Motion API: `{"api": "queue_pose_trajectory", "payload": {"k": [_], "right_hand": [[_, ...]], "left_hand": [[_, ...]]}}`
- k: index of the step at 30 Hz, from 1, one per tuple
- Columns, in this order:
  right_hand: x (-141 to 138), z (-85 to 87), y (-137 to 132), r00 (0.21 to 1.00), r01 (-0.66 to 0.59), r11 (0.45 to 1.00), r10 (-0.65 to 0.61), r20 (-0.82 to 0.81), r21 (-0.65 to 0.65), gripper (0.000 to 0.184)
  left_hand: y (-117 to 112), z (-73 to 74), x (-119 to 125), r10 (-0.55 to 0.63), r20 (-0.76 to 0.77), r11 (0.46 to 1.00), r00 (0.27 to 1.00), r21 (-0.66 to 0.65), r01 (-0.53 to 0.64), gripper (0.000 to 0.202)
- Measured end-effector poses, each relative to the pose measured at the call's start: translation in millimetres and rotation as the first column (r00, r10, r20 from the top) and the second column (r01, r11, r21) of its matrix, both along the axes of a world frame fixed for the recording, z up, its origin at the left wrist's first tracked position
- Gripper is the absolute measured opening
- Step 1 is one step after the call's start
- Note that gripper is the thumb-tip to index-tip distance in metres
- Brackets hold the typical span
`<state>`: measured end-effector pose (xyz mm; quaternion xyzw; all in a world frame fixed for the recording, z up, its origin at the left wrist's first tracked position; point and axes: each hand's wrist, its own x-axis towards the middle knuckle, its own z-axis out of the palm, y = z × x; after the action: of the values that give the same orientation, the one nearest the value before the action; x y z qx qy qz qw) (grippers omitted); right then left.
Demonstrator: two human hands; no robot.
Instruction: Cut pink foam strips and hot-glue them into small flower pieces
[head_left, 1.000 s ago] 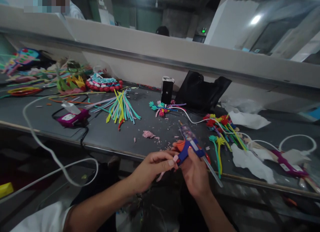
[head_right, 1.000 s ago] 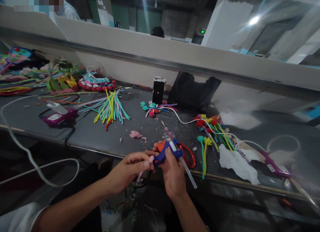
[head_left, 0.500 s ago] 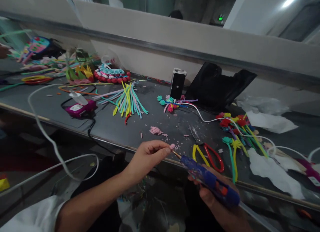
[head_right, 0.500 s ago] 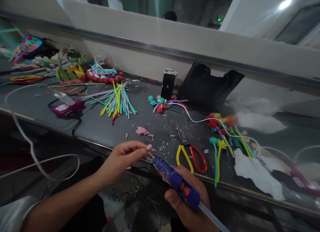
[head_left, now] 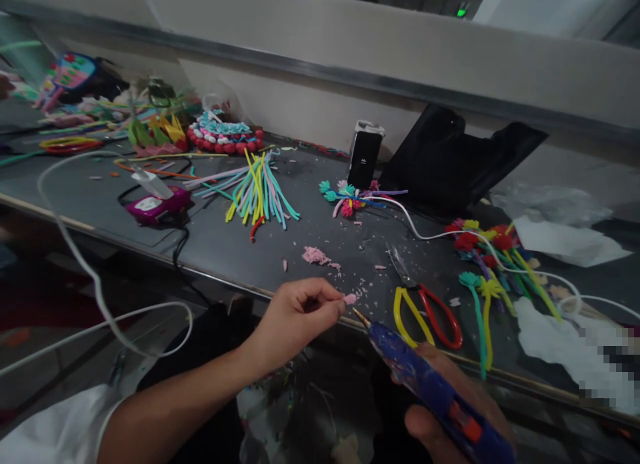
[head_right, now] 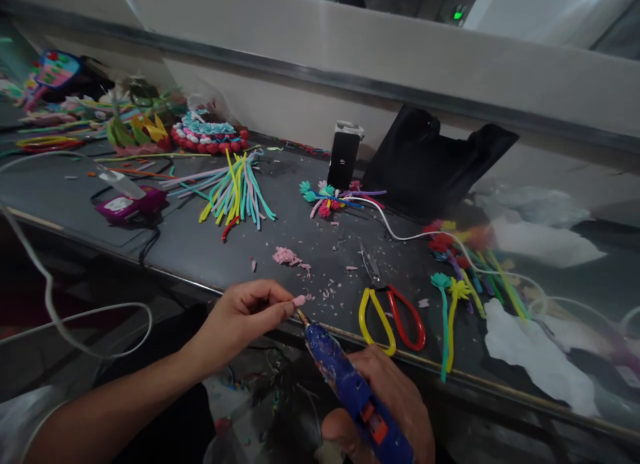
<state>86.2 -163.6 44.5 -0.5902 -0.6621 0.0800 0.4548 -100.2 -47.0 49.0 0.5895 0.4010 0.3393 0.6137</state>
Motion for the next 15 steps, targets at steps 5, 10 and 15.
{"api": "queue_pose_trajectory", "payload": {"k": [5, 10, 15], "right_hand": [[-2.3, -1.5, 2.2, 0.999, -0.025, 0.998, 0.022, 0.050, 0.058, 0.047], [-2.7, 6.3, 4.3, 0.995, -0.046, 0.997, 0.040, 0.093, 0.066, 0.044], [-6.6, 5.4, 2.1, 0.997, 0.005, 0.999, -0.008, 0.076, 0.048, 0.045]], "left_hand": [[-2.5, 1.9, 0.0, 0.000, 0.004, 1.000, 1.000, -0.024, 0.000, 0.021], [-3.6, 4.4, 0.9, -0.014, -0.018, 1.000, 1.000, -0.011, 0.014, 0.024], [-4.7, 4.6, 1.0, -0.012, -0.020, 1.000, 1.000, 0.022, 0.013, 0.024]]}}
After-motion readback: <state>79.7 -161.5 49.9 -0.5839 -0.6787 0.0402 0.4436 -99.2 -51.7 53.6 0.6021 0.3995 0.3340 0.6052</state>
